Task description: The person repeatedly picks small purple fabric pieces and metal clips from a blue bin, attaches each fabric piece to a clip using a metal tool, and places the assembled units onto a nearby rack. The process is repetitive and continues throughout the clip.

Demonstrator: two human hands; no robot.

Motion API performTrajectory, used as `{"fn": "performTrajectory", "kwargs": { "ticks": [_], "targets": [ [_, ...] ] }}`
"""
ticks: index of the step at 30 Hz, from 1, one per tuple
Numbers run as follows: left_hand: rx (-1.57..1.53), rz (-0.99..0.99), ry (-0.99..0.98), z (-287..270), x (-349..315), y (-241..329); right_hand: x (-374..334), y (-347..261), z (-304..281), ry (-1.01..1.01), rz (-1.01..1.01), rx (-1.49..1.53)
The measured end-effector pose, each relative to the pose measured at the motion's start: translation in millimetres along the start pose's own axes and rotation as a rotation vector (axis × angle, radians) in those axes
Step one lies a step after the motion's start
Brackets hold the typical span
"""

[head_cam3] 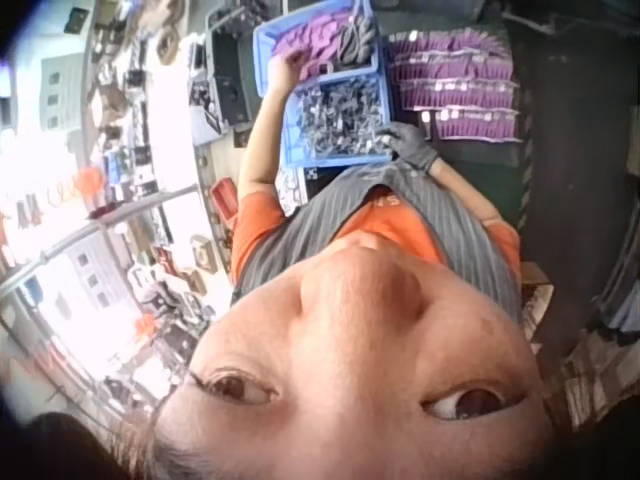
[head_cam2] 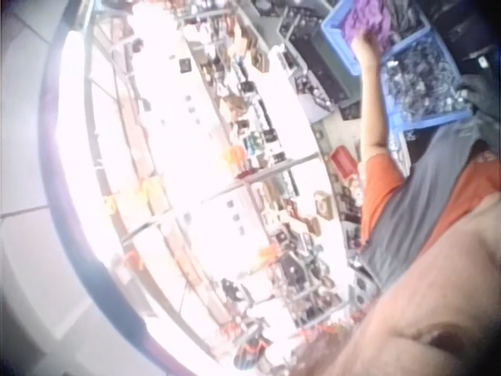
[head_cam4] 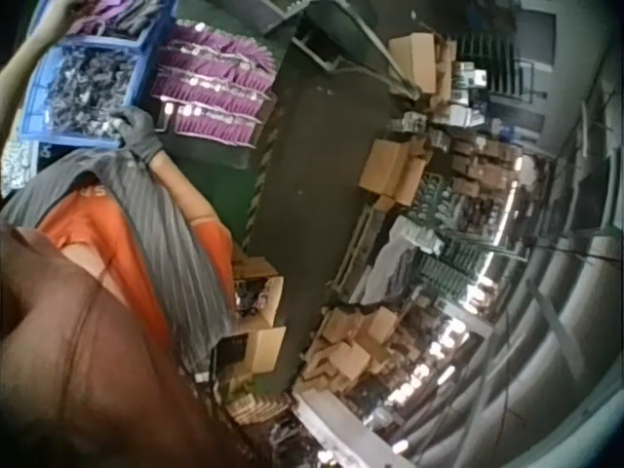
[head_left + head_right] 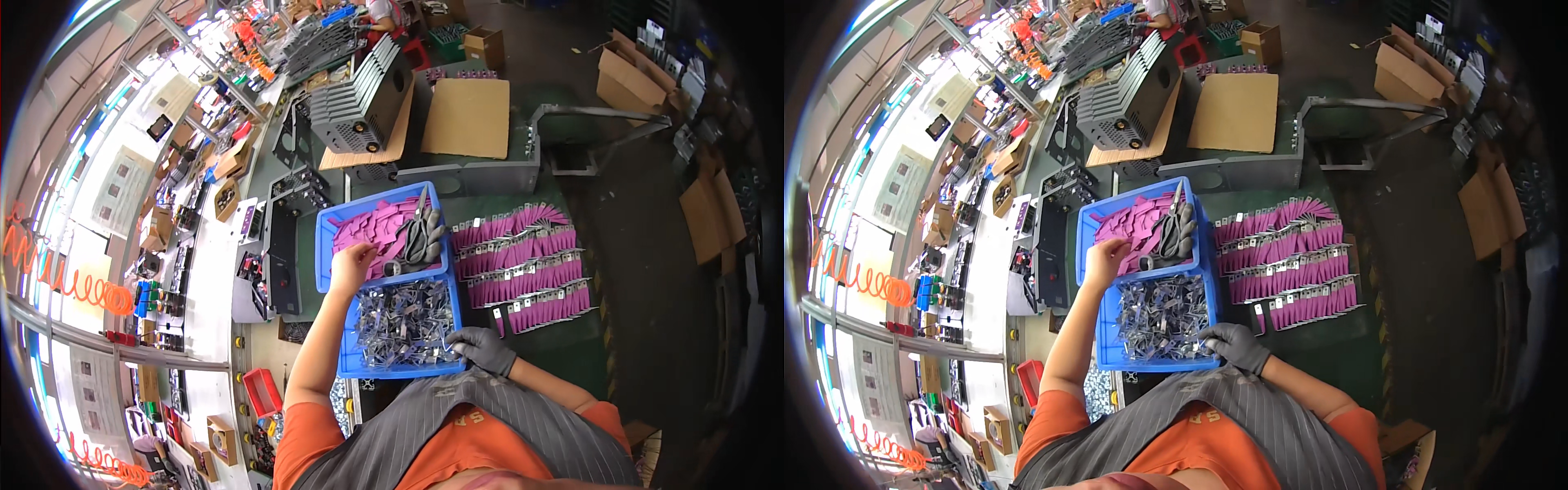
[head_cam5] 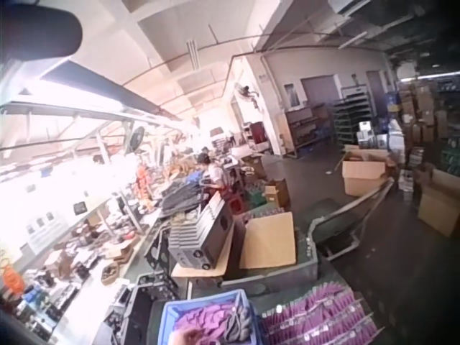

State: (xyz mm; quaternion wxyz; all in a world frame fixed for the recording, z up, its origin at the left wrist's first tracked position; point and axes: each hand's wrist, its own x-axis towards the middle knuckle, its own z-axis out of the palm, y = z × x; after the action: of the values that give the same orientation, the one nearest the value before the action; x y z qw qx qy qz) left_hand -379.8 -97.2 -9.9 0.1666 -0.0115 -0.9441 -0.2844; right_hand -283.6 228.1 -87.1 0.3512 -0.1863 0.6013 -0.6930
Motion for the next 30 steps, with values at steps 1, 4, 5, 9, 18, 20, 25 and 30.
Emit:
{"fn": "performTrajectory", "kwargs": {
  "ticks": [1,4,5,9,18,20,25,30],
  "targets": [
    [-0.083,-0.096,-0.017,-0.8,-5.6,4.5,0.2,-1.2,0.0,-0.003,0.004,0.007],
    [-0.246,-0.281,-0.074,-12.6,-27.3,47.3,-0.3,2.6,-3.1,-0.001,0.031,0.022],
    [-0.416,-0.300,-0.066,-2.7,-38.5,44.4,0.0,3.5,-5.7,0.005,0.008,0.009],
    [-0.589,-0.331,-0.028,14.5,-87.6,65.1,1.7,5.2,-4.5,-0.019,-0.017,0.006],
    [-0.377,-0.343,-0.111,35.1,-129.7,84.6,-2.2,-6.5,-9.1,0.040,-0.035,0.045],
    [-0.278,-0.311,-0.101,33.7,-130.1,89.5,-7.0,-29.4,-14.2,0.054,0.000,0.092],
    [-0.208,-0.095,-0.044,27.2,-129.7,112.3,-28.9,-76.4,-23.8,0.157,-0.117,0.267],
    [-0.169,0.051,-0.012,40.5,-129.4,112.3,-35.8,-87.8,-24.1,0.176,-0.236,0.260]
  ]
}}
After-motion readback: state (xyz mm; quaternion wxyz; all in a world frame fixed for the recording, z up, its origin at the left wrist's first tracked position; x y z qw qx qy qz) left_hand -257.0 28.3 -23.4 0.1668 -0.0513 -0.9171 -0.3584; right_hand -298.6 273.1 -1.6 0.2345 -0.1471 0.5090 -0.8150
